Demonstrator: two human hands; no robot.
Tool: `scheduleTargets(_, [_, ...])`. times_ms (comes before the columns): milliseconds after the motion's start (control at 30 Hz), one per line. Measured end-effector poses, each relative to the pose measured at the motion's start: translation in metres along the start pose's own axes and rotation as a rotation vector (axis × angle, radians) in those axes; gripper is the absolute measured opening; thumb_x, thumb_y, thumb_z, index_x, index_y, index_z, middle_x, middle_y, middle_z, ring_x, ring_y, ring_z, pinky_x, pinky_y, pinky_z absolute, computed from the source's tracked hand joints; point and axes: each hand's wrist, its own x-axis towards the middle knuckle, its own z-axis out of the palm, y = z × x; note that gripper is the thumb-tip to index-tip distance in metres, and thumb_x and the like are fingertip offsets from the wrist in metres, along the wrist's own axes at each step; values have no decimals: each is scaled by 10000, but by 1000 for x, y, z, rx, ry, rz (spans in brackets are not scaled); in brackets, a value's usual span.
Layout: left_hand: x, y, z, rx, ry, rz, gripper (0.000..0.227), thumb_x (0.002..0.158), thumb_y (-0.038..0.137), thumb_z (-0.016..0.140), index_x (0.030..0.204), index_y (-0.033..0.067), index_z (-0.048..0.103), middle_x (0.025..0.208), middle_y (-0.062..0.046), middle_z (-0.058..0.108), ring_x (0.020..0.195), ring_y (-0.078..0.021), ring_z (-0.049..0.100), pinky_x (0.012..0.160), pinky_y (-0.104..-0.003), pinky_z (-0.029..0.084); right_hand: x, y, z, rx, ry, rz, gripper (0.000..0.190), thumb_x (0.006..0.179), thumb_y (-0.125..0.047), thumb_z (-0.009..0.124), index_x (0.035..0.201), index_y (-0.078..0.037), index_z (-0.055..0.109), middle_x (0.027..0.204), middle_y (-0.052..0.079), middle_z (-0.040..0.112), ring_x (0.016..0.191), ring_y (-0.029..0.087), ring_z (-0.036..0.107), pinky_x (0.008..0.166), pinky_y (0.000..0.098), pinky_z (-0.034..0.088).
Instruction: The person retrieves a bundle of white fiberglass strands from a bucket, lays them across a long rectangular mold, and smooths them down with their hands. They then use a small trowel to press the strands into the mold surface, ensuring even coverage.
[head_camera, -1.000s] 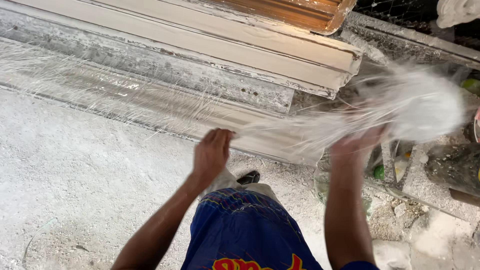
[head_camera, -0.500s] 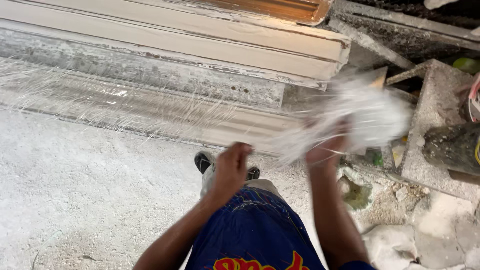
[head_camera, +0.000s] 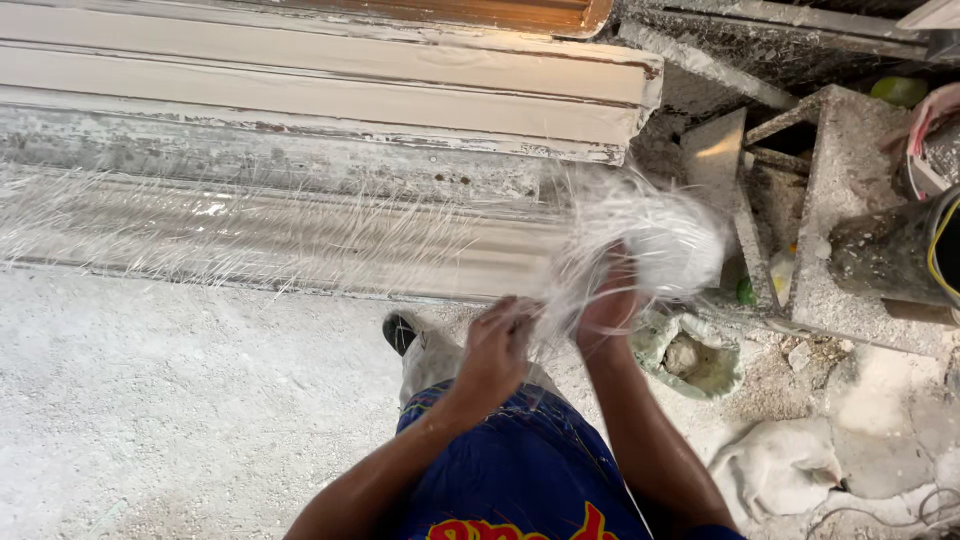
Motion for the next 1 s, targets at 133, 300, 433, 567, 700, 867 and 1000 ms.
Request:
scheduleTargets(133, [4,-44,11,6,-76,-205,281,1102,205,497,983,16,669,832,-108,683,647,-235,660,511,-359,544,56,-46,-16,-17,-34,-198,614,1066,-507,423,1513,-87,397,1256,135,530,1047,282,617,834,471,563])
scheduleTargets(300, [21,-84,-3,658,-346,-309,404,1037,273,405,1237,-7,617,1121,-205,659,1016,-342,660,712,-477,596,158,-147,-46,-36,-100,-533,604,1068,-498,431,1516,-96,392,1246,120,534,1030,270,624,813,458,569])
scheduleTargets(433, [22,-54,-18,724,-344,-316,639,1019,458,373,1379,-42,540,1378,-269,544,1305,-416,516,1016,-624,429,124,-120,-41,-25,-16,-423,596,1069,-491,438,1519,-103,388,1239,109,537,1017,260,629,797,447,573])
scheduleTargets(567, [23,3,10,-211,-142,-102,480,1117,309,423,1353,-85,564,1344,-271,588,1193,-385,590,930,-502,504,20,-35,-9,33,53,-58,589,1071,-483,444,1522,-110,384,1232,97,540,1003,250,635,781,436,578])
scheduleTargets(700, [34,7,15,-229,-139,-171,217,1062,180,550,1028,34,708,884,-92,681,674,-220,648,566,-376,524,25,-61,-7,279,180,101,529,1058,-463,412,1486,-153,423,1229,56,599,982,196,705,768,397,643])
scheduleTargets(867, [41,-11,22,-31,-32,117,170,1066,131,553,944,30,614,787,-86,622,687,-266,635,530,-403,504,132,-162,-77,563,-899,-272,350,1155,-347,436,1168,-57,630,771,33,708,499,69,588,468,233,491])
scheduleTargets(1000, [50,-35,53,40,-59,154,180,1074,135,541,938,40,611,780,-86,632,659,-256,641,501,-385,511,173,-208,-143,524,-846,-546,328,1037,-378,446,1105,-118,633,729,-25,677,479,26,511,445,216,458])
